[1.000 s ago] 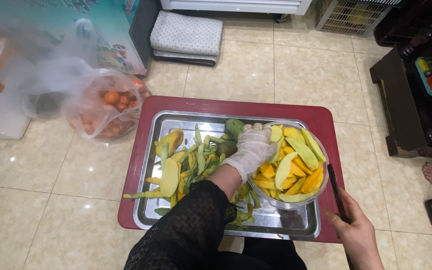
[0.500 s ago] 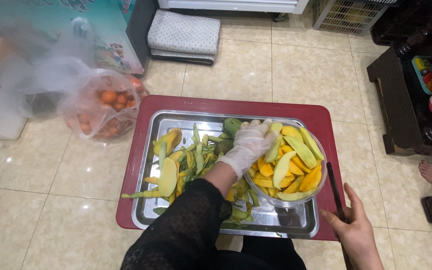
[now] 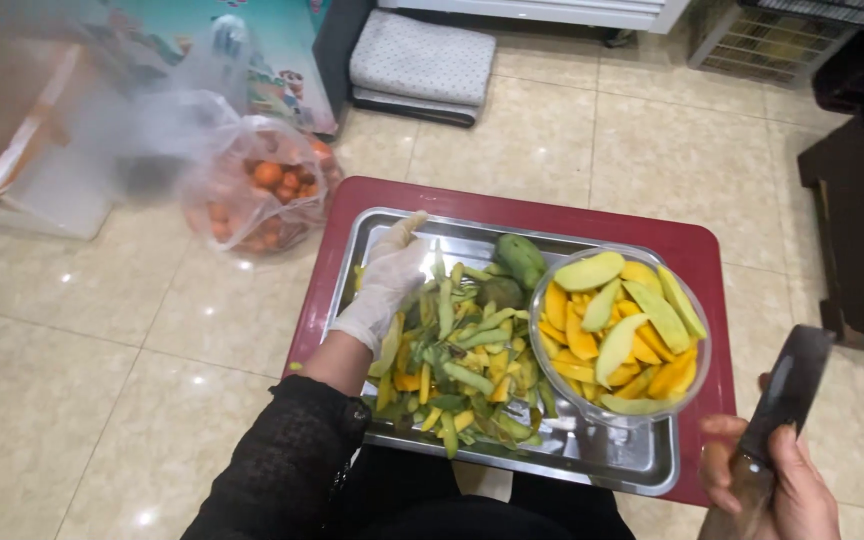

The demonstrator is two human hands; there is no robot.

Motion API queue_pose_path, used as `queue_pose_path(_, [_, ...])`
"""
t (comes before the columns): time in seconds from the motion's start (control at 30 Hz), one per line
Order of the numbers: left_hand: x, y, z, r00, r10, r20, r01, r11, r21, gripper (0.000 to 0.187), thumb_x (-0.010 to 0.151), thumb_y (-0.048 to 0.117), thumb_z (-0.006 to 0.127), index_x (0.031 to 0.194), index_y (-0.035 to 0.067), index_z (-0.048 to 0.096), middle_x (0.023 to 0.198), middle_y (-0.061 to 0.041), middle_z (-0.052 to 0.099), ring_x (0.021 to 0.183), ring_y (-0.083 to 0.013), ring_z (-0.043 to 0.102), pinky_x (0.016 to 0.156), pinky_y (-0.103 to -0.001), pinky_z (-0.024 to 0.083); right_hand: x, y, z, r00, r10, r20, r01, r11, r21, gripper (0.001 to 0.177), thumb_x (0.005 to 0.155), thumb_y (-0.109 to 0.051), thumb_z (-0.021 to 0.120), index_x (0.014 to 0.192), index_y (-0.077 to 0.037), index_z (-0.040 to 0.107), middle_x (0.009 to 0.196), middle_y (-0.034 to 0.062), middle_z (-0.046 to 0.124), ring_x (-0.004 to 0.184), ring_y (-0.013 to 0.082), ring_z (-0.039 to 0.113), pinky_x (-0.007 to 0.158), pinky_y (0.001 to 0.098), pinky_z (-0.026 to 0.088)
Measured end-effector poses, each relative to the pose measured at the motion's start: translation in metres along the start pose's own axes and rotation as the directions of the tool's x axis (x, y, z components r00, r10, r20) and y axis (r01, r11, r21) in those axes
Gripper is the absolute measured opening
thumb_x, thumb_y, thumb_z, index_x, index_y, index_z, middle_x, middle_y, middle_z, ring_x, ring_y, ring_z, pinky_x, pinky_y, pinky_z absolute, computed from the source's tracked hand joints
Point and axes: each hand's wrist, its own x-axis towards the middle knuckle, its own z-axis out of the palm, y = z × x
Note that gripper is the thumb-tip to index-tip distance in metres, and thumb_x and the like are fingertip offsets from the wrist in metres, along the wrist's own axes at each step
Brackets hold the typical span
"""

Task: Peeling and slicing mangoes with a knife on a tray

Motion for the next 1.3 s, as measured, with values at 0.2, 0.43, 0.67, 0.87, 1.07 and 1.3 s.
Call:
queue_pose_path(0.2, [-0.047, 0.045, 0.008, 0.957, -0.099, 0.273, 0.023, 0.963, 0.267, 0.057, 0.084, 0.007, 0.054, 0.139, 0.016, 0.063, 0.071, 0.002, 0.062, 0.056, -0.0081, 0.052, 0.049, -0.023, 0.045, -0.007, 0.017, -0.068, 0.987, 0.139, -0.083, -0.121, 0.972, 0.200, 0.035, 0.111, -0.018, 0.052, 0.116, 0.013, 0.067, 0.124, 0.0328, 0.069, 0.069, 0.0146, 0.045, 0.044, 0.0166, 0.029])
queue_pose_path(0.43, [-0.028, 0.035, 0.086, 0.901, -0.259, 0.349, -0.221, 0.419, 0.881, 0.015, 0.096, 0.029, 0.054, 0.101, 0.018, 0.063, 0.092, -0.001, 0.061, 0.081, -0.0148, 0.058, 0.066, -0.030, 0.052, -0.010, 0.014, -0.185, 0.905, 0.425, -0.012, -0.418, 0.895, 0.154, 0.044, 0.113, -0.039, 0.056, 0.121, 0.003, 0.067, 0.078, 0.0082, 0.044, 0.053, 0.0216, 0.039, 0.040, 0.0335, 0.030])
queue_pose_path(0.67, [-0.028, 0.041, 0.117, 0.839, -0.454, 0.301, -0.324, 0.027, 0.946, 0.061, 0.088, 0.051, 0.056, 0.143, 0.025, 0.061, 0.147, -0.003, 0.060, 0.137, -0.0292, 0.056, 0.103, -0.045, 0.048, -0.002, 0.017, -0.198, 0.909, 0.417, -0.002, -0.416, 0.906, 0.079, 0.044, 0.111, -0.037, 0.059, 0.114, 0.006, 0.068, 0.073, 0.0128, 0.044, 0.050, 0.0247, 0.037, 0.039, 0.0350, 0.025])
queue_pose_path(0.87, [-0.034, 0.052, 0.107, 0.841, -0.475, 0.259, -0.298, -0.007, 0.954, 0.071, 0.092, 0.060, 0.052, 0.155, 0.028, 0.044, 0.163, -0.012, 0.036, 0.146, -0.0346, 0.044, 0.105, -0.049, 0.047, -0.005, 0.012, -0.130, 0.948, 0.268, -0.172, -0.291, 0.948, -0.128, 0.026, 0.112, -0.029, 0.051, 0.125, -0.008, 0.059, 0.088, 0.0217, 0.058, 0.052, 0.0275, 0.049, 0.036, 0.0302, 0.033])
queue_pose_path(1.07, [-0.052, 0.078, 0.051, 0.906, -0.376, 0.193, -0.047, 0.364, 0.930, 0.054, 0.086, 0.056, 0.057, 0.137, 0.037, 0.059, 0.144, 0.003, 0.062, 0.132, -0.0183, 0.054, 0.099, -0.033, 0.046, 0.002, 0.018, -0.044, 0.972, 0.071, -0.224, -0.132, 0.954, -0.271, 0.024, 0.111, -0.028, 0.051, 0.130, -0.013, 0.049, 0.105, 0.0333, 0.069, 0.052, 0.0301, 0.055, 0.031, 0.0282, 0.035])
queue_pose_path(1.3, [-0.108, 0.074, -0.023, 0.892, -0.223, 0.393, 0.352, 0.887, -0.297, 0.058, 0.080, 0.023, 0.075, 0.134, 0.012, 0.056, 0.135, -0.014, 0.067, 0.122, -0.0262, 0.064, 0.104, -0.038, 0.053, 0.010, 0.032, 0.086, 0.993, 0.112, -0.023, -0.113, 0.951, -0.287, 0.086, 0.094, -0.051, 0.074, 0.167, -0.030, 0.036, 0.115, 0.0258, 0.070, 0.048, 0.0236, 0.059, 0.034, 0.0268, 0.040])
